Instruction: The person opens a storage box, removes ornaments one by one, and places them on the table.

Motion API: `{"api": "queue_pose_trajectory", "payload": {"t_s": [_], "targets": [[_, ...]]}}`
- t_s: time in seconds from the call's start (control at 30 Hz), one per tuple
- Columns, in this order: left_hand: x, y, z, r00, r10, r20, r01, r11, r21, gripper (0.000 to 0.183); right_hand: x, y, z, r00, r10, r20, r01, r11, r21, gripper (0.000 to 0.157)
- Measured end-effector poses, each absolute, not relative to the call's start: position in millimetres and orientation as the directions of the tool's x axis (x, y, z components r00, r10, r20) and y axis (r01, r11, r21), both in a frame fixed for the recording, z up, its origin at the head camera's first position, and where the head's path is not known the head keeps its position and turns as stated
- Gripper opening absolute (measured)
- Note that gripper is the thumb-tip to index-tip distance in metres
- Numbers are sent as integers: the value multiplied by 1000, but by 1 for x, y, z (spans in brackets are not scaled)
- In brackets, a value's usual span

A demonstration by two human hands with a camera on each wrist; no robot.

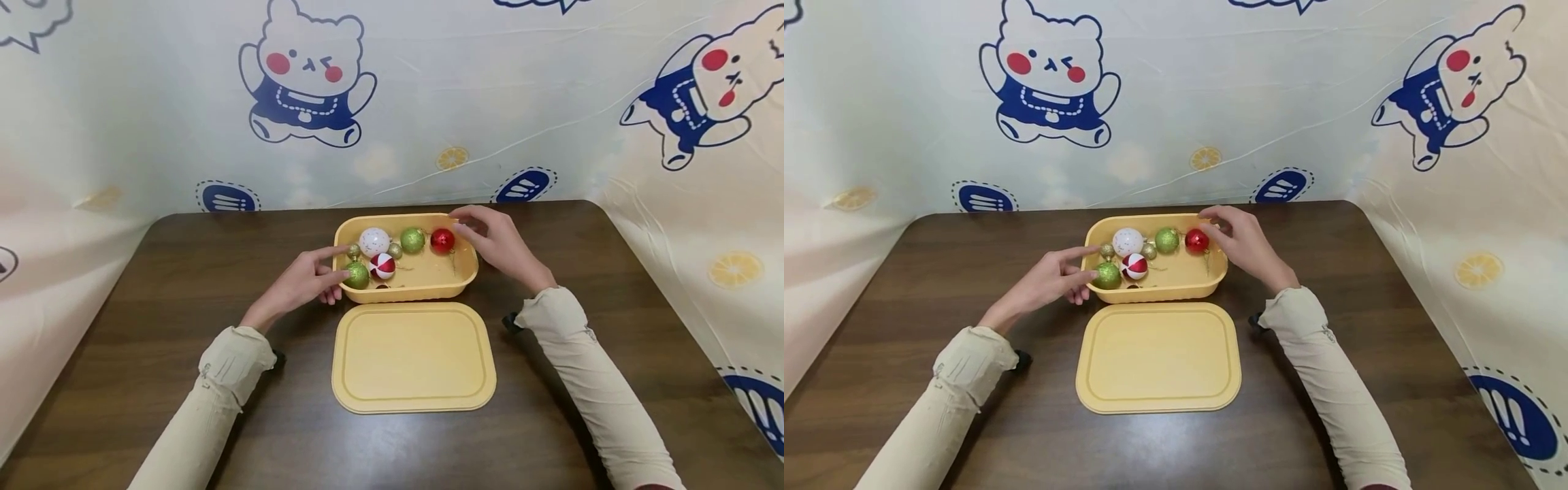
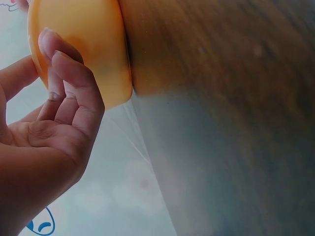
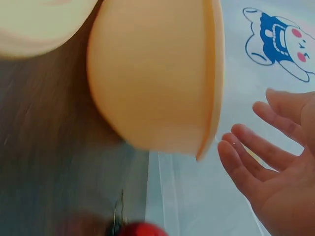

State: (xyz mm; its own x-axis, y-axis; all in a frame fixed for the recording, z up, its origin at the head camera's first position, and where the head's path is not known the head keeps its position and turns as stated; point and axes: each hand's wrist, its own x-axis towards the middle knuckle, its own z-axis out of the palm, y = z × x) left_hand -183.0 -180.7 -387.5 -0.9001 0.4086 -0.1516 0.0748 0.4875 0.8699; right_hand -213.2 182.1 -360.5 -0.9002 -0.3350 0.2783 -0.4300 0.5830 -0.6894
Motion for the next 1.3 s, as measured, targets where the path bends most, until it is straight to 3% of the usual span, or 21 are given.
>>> {"api": "queue_pose_trajectory", "payload": {"t_s": [0.3, 0.6, 0.87, 1.3], "targets": [[-184, -183, -390, -897, 421, -137, 81, 461, 883, 56, -226, 157, -373, -899, -370, 233, -421, 586, -692, 32], [-183, -183, -388, -896, 420, -142, 74, 458, 886, 56, -230, 145, -386, -855, -474, 211, -518, 755, -402, 31], [-184, -182, -388, -896, 418, -151, 65, 459, 886, 56, -224, 139, -387, -844, -513, 155, -535, 799, -275, 21], [-183, -182, -388, -892, 424, -154, 77, 479, 874, 57, -226, 141, -390, -854, -497, 154, -517, 780, -353, 36]]}}
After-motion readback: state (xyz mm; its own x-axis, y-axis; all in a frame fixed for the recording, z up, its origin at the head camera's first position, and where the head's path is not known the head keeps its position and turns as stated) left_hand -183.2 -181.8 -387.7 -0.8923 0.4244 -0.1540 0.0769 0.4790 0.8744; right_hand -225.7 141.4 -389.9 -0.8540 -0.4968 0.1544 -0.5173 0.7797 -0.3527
